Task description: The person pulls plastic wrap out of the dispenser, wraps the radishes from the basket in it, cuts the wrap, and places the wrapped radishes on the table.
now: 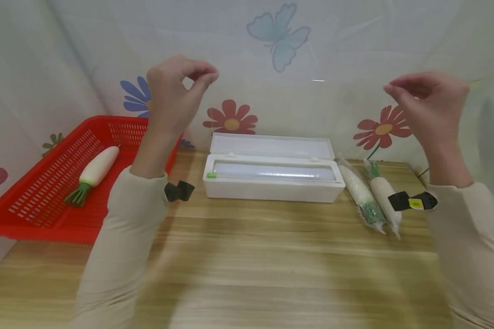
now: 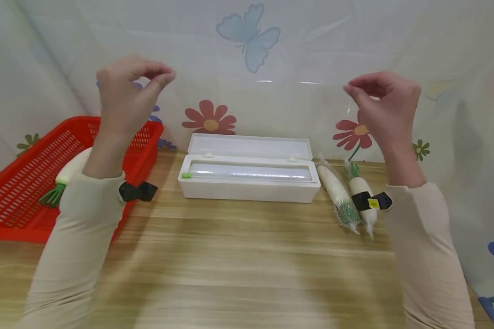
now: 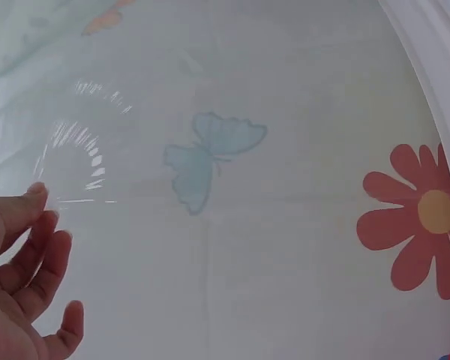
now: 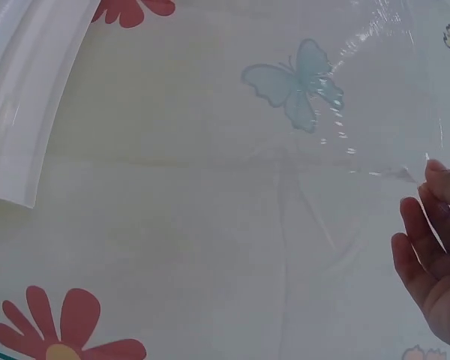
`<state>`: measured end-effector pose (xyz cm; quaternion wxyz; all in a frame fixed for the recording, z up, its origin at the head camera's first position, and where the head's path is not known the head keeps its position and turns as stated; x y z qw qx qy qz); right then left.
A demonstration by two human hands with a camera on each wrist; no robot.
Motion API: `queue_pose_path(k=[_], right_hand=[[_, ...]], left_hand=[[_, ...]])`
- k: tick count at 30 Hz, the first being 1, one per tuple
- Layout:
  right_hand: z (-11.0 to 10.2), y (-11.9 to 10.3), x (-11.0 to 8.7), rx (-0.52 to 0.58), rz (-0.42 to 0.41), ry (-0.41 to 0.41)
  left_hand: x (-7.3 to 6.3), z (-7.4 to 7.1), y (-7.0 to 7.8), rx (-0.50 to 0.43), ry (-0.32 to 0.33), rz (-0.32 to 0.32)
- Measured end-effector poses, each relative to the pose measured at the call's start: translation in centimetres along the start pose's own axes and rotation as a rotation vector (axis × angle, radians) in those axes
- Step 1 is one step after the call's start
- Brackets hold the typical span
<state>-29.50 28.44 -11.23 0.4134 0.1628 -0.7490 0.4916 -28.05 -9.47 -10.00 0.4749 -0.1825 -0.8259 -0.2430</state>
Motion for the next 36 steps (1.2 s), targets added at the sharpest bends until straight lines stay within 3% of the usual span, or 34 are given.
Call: queue_pose_path(k=[5,8,11,12,15,19,22,26,32,36], right_hand=[[-1.4,-1.6,-2.4,0.093,-0.065,-0.078],[-1.8,-2.2,-4.2,0.356,-0.078,-0.2],[-2.4,-2.3,-6.6,0.588,-0.022,-0.355],[-2.6,-2.3,-7.6,0.666,0.006,-0.413],[-2.6,-2.3,-10.9,0.715,0.074,-0.638],[-1.6,-2.3,-15.6,0.79,0.094,-0.937],[-0.6,-1.9,-18.7,0.809,0.077,-1.071],[0.9,-0.7,-22.5,0.799,0.104,-1.177],[2.9,1.9,-27.5,0.703,0.271,-1.265],[3.7,3.2,-29.6,0.646,0.237,-1.262]], left_hand=[[-2.0,-1.7,1.9,-0.032,-0.109,0.047],[-3.8,-2.4,2.6,-0.107,-0.149,0.069],[-5.9,-2.8,3.1,-0.204,-0.223,0.077],[-6.8,-2.8,3.2,-0.248,-0.261,0.079],[-9.8,-2.7,3.7,-0.386,-0.417,0.116],[-14.5,-2.1,4.4,-0.588,-0.645,0.171],[-17.9,-1.4,4.3,-0.667,-0.797,0.167],[-22.1,0.2,3.5,-0.644,-0.982,0.116],[-26.7,2.9,2.8,-0.479,-1.094,0.156],[-28.7,4.5,2.2,-0.402,-1.191,0.119]])
Point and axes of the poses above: each hand's wrist, its own x-axis towards the middle knuckle, its own z-axis out of the palm, y = z × x, the point moved 9 cm from there along x, towards the middle knuckle, and after that the axes turned 14 degrees about x, right-handed, at the moved point
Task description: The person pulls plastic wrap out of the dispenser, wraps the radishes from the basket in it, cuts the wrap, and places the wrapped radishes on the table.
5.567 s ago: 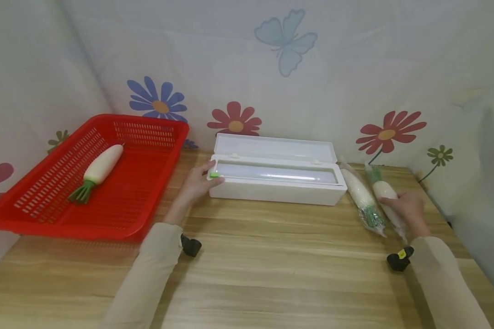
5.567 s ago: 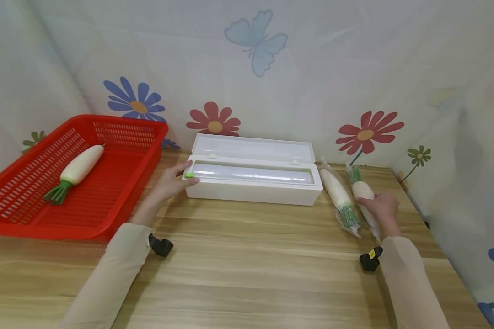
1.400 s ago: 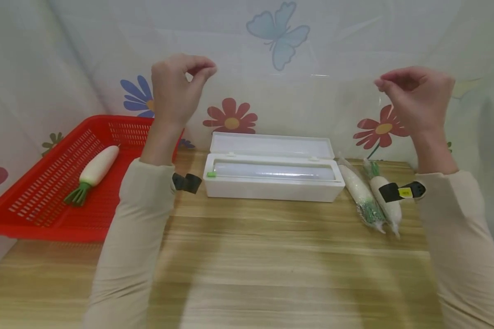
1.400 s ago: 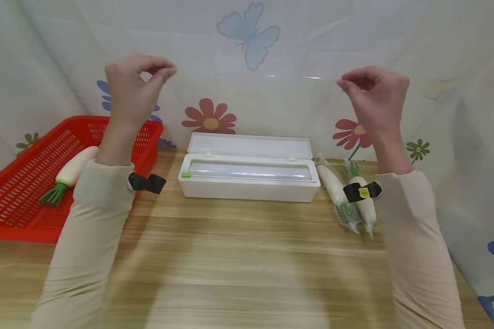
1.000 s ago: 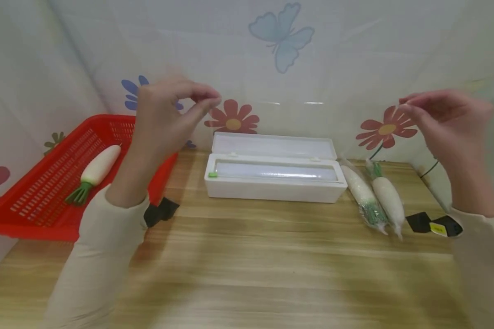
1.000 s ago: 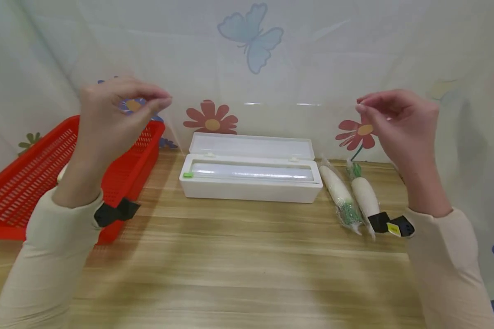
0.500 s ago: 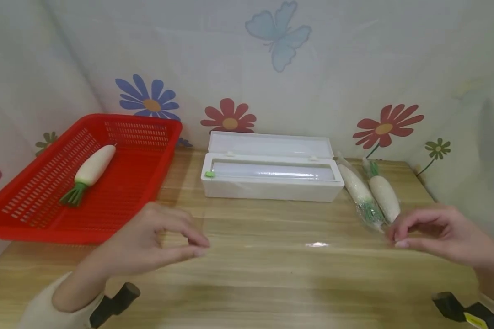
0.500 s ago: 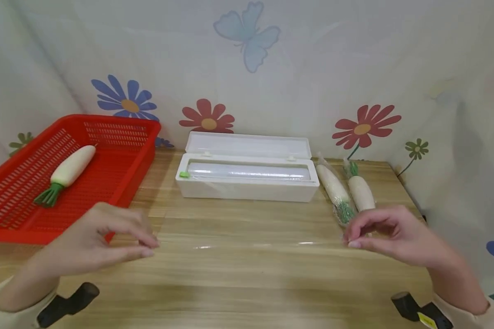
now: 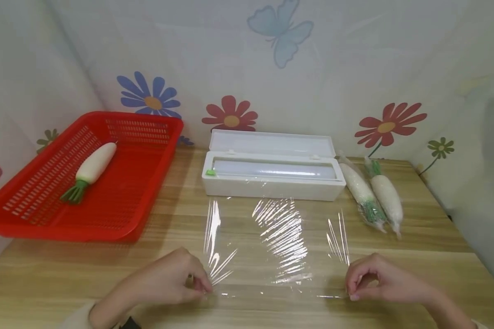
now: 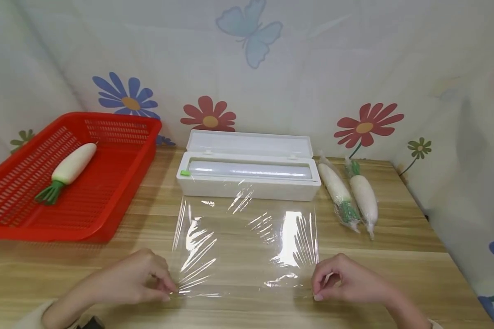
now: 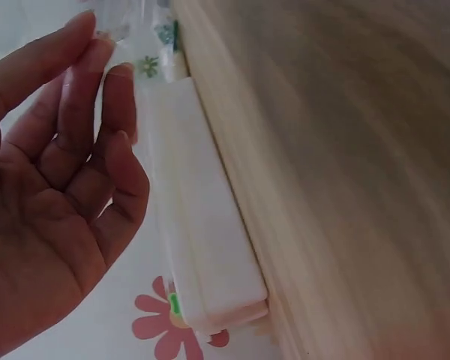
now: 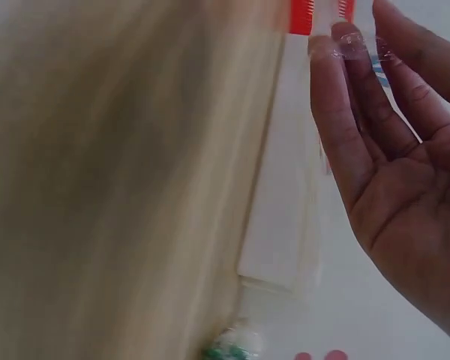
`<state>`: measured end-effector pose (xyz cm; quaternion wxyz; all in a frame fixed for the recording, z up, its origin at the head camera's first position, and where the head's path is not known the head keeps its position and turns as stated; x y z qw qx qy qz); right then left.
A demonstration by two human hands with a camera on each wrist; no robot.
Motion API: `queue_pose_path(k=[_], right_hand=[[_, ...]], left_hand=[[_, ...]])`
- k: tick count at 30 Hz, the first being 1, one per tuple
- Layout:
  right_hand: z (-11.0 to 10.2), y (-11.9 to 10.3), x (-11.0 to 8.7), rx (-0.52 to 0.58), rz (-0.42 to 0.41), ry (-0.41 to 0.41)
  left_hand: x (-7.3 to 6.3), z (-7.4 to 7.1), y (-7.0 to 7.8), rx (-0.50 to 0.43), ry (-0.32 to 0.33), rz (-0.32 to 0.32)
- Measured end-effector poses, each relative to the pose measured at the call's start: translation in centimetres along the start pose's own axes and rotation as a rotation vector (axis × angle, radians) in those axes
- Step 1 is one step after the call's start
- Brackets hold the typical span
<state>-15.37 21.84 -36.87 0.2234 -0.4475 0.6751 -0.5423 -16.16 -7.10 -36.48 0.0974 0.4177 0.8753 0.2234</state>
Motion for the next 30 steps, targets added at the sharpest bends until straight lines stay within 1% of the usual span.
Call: queue_pose_path(k=[2,3,7,9,12,16,18,22,25,28,30], right_hand=[[0.4,0.7,0.0,-0.035,-0.022,-0.001],[0.6,1.1,-0.1,-0.046,-0.02,0.003],[1.3,2.1,0.2,-0.098,0.012,0.007],[1.5,2.4,0.3,-0.132,0.022,0.005],[1.7,2.7,0.3,-0.18,0.028,0.007],[1.6,3.1,0.3,-0.191,0.065,0.017],[1.5,3.2,0.3,-0.187,0.09,0.028],[1.1,3.3,0.3,-0.135,0.137,0.065],[0.9,3.4,0.3,-0.124,0.149,0.086],[0.7,3.4,0.3,-0.163,0.144,0.105],[0.5,3.6,0.3,-0.18,0.145,0.121]], left_hand=[[0.3,0.7,-0.5,0.021,-0.023,-0.015],[0.4,0.9,-0.7,0.042,-0.035,-0.023],[0.9,1.5,-1.1,0.123,-0.053,-0.026],[1.0,1.6,-1.1,0.144,-0.059,-0.027],[1.2,1.7,-1.4,0.146,-0.071,-0.04],[1.4,1.6,-1.8,0.14,-0.083,-0.055],[1.6,1.6,-1.8,0.135,-0.079,-0.049],[2.0,1.5,-2.0,0.128,-0.076,-0.038],[2.2,1.5,-2.1,0.14,-0.081,-0.041],[2.2,1.6,-2.2,0.158,-0.088,-0.049],[2.2,1.7,-2.3,0.156,-0.098,-0.066]])
Point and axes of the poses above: each hand's wrist, its own x-axis towards the middle knuckle, its own z-axis out of the palm, y = z × x, the point moved 9 cm from there along x, towards the middle knuckle, and after that the axes turned 14 degrees about x, right-handed, at the moved point
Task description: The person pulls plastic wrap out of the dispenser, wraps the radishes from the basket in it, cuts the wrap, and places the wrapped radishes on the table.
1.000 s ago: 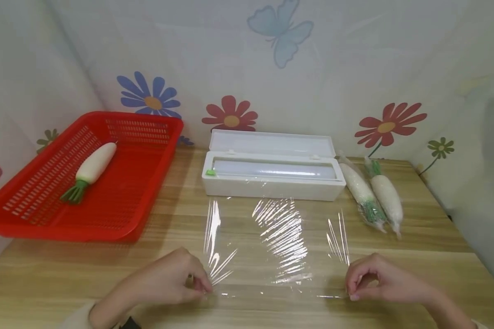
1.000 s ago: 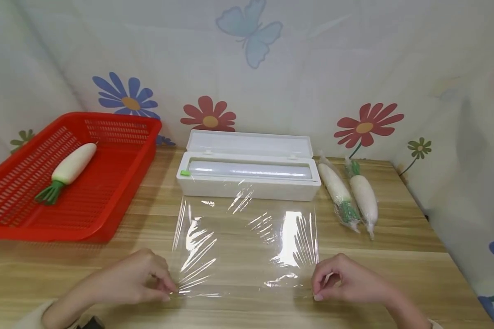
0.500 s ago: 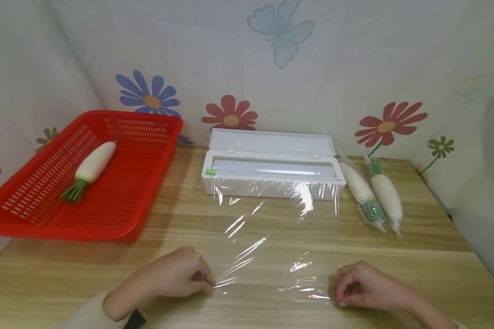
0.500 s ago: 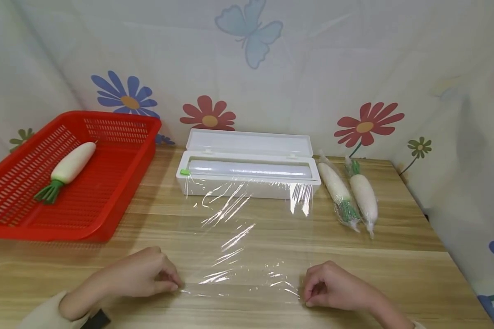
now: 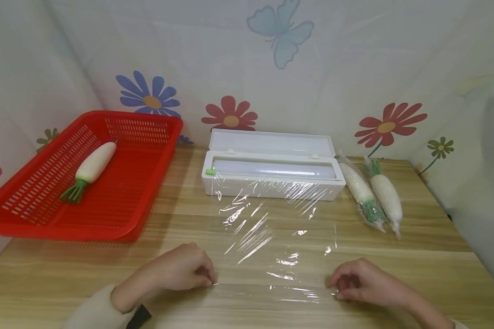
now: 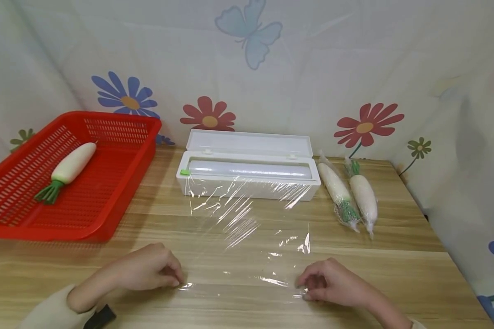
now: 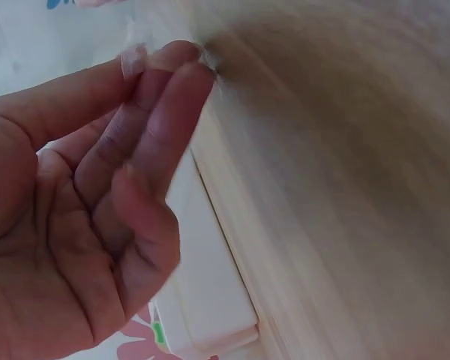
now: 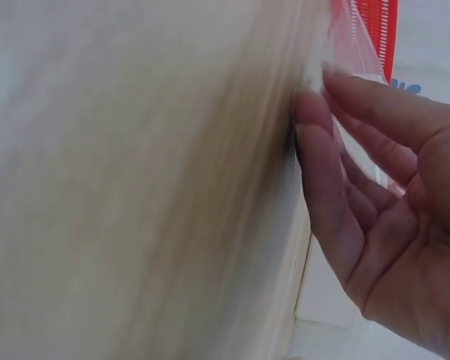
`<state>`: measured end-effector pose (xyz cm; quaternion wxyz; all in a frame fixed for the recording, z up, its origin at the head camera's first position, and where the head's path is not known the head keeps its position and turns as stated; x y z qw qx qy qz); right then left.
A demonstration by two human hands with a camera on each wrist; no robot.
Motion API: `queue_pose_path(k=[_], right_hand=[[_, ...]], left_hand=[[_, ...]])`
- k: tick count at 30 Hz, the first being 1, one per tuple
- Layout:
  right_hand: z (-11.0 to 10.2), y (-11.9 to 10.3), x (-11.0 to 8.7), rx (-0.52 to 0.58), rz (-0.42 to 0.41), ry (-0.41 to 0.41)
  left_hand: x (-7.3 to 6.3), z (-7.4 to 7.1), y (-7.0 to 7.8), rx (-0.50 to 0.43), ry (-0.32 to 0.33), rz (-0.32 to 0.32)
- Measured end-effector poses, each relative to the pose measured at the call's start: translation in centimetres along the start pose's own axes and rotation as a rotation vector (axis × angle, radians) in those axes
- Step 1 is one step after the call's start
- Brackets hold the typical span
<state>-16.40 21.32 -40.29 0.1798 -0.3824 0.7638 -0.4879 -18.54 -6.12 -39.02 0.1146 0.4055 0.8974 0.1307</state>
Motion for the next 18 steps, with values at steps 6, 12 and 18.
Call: queue_pose_path(k=[6,12,18], right_hand=[[-0.3,0.6,0.0,0.009,0.046,0.037],[-1.0,1.8,-0.4,0.125,0.169,0.089],[-1.8,2.2,-0.4,-0.017,0.19,0.14]], left_hand=[[-0.2,0.1,0.2,-0.011,-0.029,-0.03],[-0.3,0.2,0.4,0.001,-0.044,-0.011],[-0.9,-0.2,-0.3,-0.109,-0.003,-0.02]])
Point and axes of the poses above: each hand's wrist, its own x-axis towards the middle knuckle, its own z-axis out of the palm, y = z × x, the point moved 9 cm from there along x, towards the middle knuckle, and after that the axes turned 14 degrees about x, right-handed, at the moved point
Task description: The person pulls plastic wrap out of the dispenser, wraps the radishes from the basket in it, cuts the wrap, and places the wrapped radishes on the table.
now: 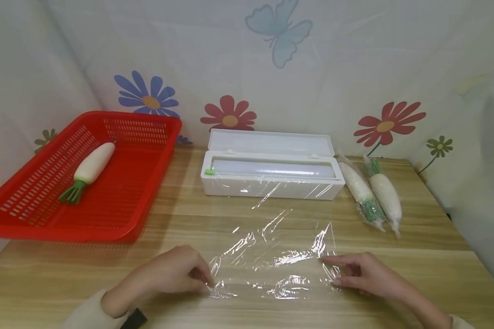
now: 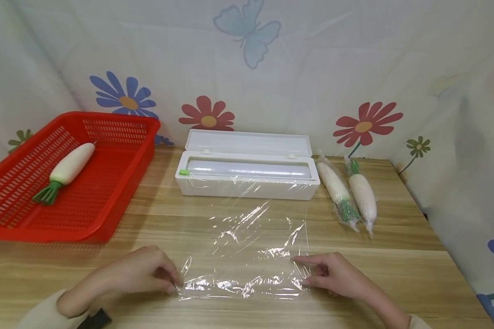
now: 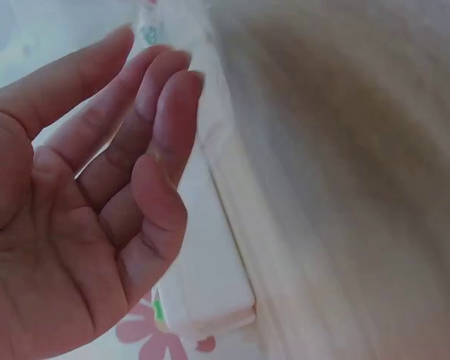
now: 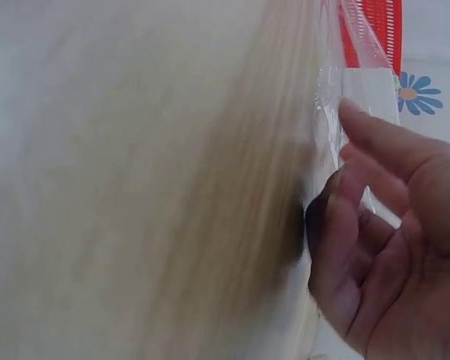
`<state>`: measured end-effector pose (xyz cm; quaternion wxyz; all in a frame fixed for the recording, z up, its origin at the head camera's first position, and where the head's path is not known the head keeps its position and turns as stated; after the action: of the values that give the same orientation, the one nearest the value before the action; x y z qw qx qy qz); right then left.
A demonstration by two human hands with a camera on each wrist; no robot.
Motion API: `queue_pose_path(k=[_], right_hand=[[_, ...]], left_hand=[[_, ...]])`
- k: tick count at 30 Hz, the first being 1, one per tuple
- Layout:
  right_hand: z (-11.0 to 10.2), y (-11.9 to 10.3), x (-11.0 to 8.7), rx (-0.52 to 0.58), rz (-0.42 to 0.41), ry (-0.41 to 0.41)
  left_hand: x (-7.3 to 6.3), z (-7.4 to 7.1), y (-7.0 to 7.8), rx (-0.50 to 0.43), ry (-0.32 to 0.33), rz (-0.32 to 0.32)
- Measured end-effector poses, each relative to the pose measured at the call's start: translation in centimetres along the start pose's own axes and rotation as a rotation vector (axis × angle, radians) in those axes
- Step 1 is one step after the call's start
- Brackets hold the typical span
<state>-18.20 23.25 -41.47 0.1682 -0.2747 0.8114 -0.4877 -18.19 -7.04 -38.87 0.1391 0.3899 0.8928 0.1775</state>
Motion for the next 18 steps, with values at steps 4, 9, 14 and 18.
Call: queue_pose_path(k=[4,9,14,18], right_hand=[[-0.2,0.3,-0.1,-0.119,0.036,-0.008],[-0.1,0.7,-0.3,-0.169,0.102,-0.037],[0.0,0.8,-0.3,-0.181,0.107,-0.05],[0.0,0.9,-0.3,-0.185,0.11,-0.054]], left_hand=[[-0.7,-1.3,-0.9,-0.069,0.076,-0.046],[-2.2,-4.7,-1.5,-0.116,0.233,-0.12],[-4.7,-9.2,-2.5,-0.101,0.454,-0.245],[-7.1,-12.3,-4.8,-0.079,0.571,-0.411]])
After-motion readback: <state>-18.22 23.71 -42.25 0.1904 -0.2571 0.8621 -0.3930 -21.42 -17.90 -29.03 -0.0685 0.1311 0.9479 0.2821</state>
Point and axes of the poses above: each hand's wrist, its own x-axis towards the middle knuckle, its own z-axis out of the palm, y = z × x, the point moved 9 cm from there along x, towards the middle knuckle, and after that the axes turned 14 degrees about x, right-handed, at the moved point
